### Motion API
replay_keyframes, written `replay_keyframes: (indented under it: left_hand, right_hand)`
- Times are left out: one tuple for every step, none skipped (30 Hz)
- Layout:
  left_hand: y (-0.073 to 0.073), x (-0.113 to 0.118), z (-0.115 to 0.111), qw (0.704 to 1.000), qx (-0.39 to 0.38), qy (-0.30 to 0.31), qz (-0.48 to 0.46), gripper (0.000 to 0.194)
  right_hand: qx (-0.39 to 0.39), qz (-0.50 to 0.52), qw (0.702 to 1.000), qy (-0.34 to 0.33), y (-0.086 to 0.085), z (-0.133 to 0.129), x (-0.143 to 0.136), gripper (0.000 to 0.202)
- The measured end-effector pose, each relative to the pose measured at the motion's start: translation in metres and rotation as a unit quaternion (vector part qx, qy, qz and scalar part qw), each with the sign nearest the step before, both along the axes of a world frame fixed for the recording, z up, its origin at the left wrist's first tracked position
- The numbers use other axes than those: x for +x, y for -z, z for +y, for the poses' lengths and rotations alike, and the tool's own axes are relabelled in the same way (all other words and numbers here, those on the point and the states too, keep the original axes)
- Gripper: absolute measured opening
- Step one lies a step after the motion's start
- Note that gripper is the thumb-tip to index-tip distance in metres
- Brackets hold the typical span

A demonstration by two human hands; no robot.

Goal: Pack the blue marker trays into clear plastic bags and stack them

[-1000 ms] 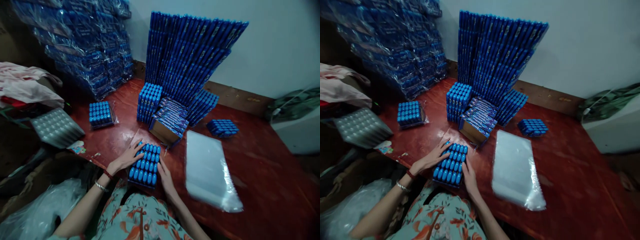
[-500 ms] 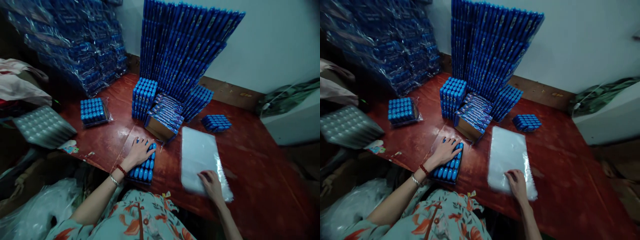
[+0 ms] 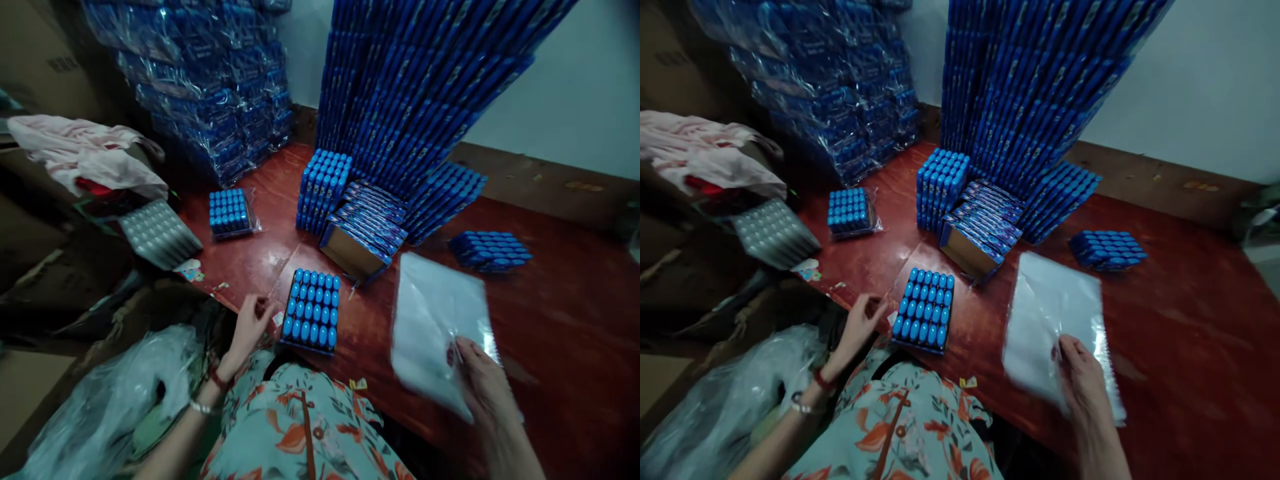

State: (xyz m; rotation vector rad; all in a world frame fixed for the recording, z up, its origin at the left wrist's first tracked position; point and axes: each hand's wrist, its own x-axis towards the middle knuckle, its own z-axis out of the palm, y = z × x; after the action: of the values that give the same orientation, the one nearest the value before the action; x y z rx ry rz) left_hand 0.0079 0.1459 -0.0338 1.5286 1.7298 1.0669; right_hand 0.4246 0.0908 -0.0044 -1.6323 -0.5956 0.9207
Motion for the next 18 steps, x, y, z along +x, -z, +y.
replay_keyframes:
  left_hand:
    - [0.006, 0.001, -0.017, 1.000, -0.016, 0.025, 0.007, 0.026]
    - [0.011, 0.003, -0.031, 0.999, -0.031, 0.044, 0.001, 0.026]
    - [0.015, 0.007, -0.043, 0.997, -0.045, 0.057, -0.015, 0.025]
    - [0.018, 0.010, -0.050, 0.995, -0.061, 0.063, -0.042, 0.026]
    - [0.021, 0.014, -0.055, 0.991, -0.082, 0.062, -0.081, 0.027]
    - [0.024, 0.017, -0.057, 0.984, -0.106, 0.053, -0.130, 0.029]
    - [0.026, 0.019, -0.058, 0.974, -0.129, 0.037, -0.181, 0.033]
    - [0.029, 0.020, -0.059, 0.962, -0.147, 0.011, -0.229, 0.036]
    - [0.032, 0.021, -0.060, 0.951, -0.156, -0.020, -0.265, 0.040]
    - [0.036, 0.021, -0.062, 0.944, -0.157, -0.052, -0.286, 0.042]
    - [0.040, 0.021, -0.065, 0.941, -0.150, -0.082, -0.291, 0.045]
    - [0.044, 0.020, -0.069, 0.941, -0.145, -0.111, -0.284, 0.048]
    - [0.047, 0.019, -0.072, 0.940, -0.150, -0.132, -0.275, 0.051]
    - [0.051, 0.018, -0.074, 0.938, -0.167, -0.140, -0.270, 0.055]
    - [0.054, 0.018, -0.076, 0.934, -0.199, -0.129, -0.268, 0.056]
    - [0.056, 0.018, -0.076, 0.927, -0.239, -0.103, -0.269, 0.056]
    - [0.057, 0.018, -0.075, 0.920, -0.277, -0.068, -0.269, 0.054]
    - [0.057, 0.018, -0.073, 0.913, -0.307, -0.033, -0.268, 0.052]
  right_hand:
    - [-0.006, 0.054, 0.998, -0.023, -0.007, 0.004, -0.011, 0.042]
    - [-0.014, 0.100, 0.994, -0.045, -0.013, 0.008, -0.024, 0.042]
    - [-0.019, 0.136, 0.988, -0.069, -0.019, 0.011, -0.039, 0.042]
    - [-0.016, 0.159, 0.982, -0.099, -0.024, 0.015, -0.054, 0.042]
    - [-0.011, 0.173, 0.976, -0.132, -0.029, 0.019, -0.070, 0.043]
    - [-0.009, 0.176, 0.970, -0.168, -0.033, 0.022, -0.084, 0.043]
    - [-0.008, 0.168, 0.964, -0.205, -0.036, 0.026, -0.098, 0.042]
    - [-0.009, 0.148, 0.959, -0.241, -0.039, 0.030, -0.110, 0.042]
    - [-0.009, 0.118, 0.955, -0.273, -0.042, 0.035, -0.121, 0.043]
    - [-0.003, 0.081, 0.952, -0.297, -0.045, 0.040, -0.130, 0.043]
    - [0.011, 0.042, 0.948, -0.314, -0.047, 0.047, -0.137, 0.043]
    - [0.030, 0.008, 0.943, -0.332, -0.048, 0.054, -0.143, 0.042]
    - [0.048, -0.017, 0.934, -0.353, -0.049, 0.062, -0.149, 0.042]
    - [0.062, -0.030, 0.923, -0.378, -0.049, 0.070, -0.154, 0.040]
    - [0.068, -0.033, 0.910, -0.408, -0.049, 0.079, -0.158, 0.040]
    - [0.065, -0.032, 0.895, -0.440, -0.047, 0.087, -0.163, 0.040]
    - [0.057, -0.027, 0.879, -0.472, -0.045, 0.095, -0.167, 0.041]
    - [0.048, -0.022, 0.864, -0.502, -0.044, 0.102, -0.170, 0.041]
